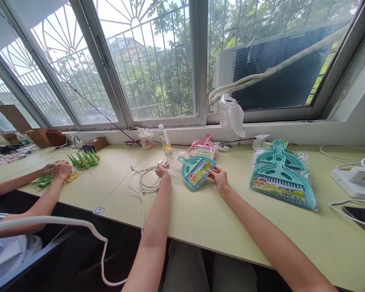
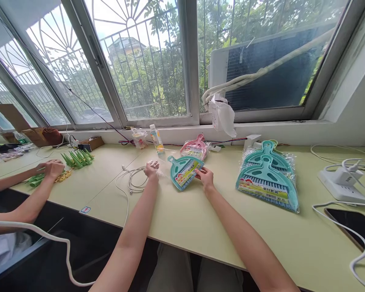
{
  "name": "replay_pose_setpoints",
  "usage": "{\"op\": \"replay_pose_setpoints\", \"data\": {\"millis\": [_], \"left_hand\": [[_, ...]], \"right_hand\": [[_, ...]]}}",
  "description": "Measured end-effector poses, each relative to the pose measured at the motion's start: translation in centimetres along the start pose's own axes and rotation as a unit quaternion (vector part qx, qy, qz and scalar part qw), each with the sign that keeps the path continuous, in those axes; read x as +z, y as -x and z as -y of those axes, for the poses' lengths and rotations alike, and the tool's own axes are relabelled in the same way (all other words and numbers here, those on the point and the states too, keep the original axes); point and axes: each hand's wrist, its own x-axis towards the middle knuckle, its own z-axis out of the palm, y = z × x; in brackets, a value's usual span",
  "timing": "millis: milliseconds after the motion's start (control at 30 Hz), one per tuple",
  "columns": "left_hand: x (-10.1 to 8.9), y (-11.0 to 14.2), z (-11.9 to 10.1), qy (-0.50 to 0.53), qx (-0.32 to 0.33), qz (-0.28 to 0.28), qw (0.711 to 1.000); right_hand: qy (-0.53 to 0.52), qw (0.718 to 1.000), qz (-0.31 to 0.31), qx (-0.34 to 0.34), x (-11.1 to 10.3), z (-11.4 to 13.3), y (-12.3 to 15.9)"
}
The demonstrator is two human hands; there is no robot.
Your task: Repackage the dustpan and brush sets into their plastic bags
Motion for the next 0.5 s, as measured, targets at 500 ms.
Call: {"op": "replay_pose_setpoints", "data": {"millis": [500], "left_hand": [[-2.2, 1.7, -3.7, -0.185, 0.276, -0.227, 0.915]], "right_hand": [[-0.031, 0.998, -0.026, -0.037, -0.4, -0.2, -0.4]]}}
